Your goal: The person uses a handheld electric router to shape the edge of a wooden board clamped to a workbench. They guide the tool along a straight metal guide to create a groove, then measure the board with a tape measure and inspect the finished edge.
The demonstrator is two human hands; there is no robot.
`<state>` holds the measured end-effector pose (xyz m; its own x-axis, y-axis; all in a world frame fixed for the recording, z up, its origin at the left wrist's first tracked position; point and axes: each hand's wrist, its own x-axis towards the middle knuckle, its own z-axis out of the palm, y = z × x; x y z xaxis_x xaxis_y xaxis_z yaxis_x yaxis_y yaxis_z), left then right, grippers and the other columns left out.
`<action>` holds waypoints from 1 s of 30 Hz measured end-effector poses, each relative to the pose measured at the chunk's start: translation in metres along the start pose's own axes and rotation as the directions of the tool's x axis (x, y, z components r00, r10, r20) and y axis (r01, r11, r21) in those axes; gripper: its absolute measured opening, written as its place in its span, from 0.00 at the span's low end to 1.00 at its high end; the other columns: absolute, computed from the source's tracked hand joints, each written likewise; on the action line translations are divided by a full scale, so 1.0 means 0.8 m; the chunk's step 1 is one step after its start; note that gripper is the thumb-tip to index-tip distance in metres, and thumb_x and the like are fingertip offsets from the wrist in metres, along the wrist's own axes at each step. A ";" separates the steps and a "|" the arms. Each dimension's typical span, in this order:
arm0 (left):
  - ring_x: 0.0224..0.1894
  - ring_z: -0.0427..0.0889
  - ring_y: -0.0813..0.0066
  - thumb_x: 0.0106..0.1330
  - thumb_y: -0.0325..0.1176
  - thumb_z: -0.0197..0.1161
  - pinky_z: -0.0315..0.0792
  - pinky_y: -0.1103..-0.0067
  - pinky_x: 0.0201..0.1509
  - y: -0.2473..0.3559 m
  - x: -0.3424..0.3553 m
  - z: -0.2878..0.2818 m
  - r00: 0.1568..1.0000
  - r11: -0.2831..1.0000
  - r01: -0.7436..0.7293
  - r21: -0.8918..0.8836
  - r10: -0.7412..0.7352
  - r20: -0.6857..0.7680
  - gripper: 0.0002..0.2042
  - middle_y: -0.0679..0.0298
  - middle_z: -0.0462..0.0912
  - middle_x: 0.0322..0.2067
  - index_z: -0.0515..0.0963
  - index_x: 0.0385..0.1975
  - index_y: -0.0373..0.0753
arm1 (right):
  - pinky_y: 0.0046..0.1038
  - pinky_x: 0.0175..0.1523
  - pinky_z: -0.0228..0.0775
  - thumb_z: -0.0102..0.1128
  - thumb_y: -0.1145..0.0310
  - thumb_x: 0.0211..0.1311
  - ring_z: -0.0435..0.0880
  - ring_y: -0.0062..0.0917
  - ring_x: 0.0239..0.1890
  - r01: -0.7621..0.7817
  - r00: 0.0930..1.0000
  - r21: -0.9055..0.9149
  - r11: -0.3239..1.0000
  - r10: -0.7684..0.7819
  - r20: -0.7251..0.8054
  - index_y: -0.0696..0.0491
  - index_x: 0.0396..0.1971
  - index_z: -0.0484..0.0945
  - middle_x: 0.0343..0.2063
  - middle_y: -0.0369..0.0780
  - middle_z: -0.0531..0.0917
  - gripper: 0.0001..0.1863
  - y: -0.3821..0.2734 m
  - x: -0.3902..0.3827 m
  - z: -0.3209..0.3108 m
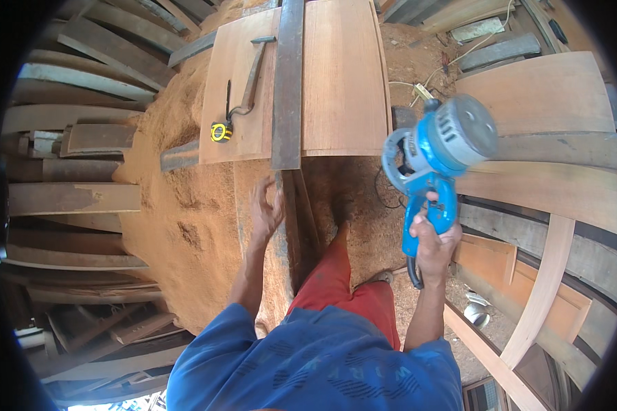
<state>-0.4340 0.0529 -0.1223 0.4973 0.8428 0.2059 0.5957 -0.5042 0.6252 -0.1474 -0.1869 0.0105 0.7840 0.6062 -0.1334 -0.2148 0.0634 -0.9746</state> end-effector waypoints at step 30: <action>0.76 0.64 0.45 0.61 0.46 0.77 0.62 0.57 0.77 -0.034 0.120 0.055 0.942 0.980 -0.175 -0.089 0.194 0.273 0.30 0.49 0.74 0.69 0.79 0.63 0.45 | 0.26 0.42 0.73 0.69 0.72 0.61 0.77 0.18 0.33 0.138 0.953 -0.388 0.911 -0.016 0.301 0.59 0.55 0.79 0.32 0.34 0.80 0.21 0.172 -0.012 0.153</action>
<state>-0.3746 0.1388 -0.1525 0.7563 0.6450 0.1091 0.4404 -0.6254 0.6442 -0.2562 -0.0871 -0.1002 0.5757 0.8157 -0.0576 0.1382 -0.1664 -0.9763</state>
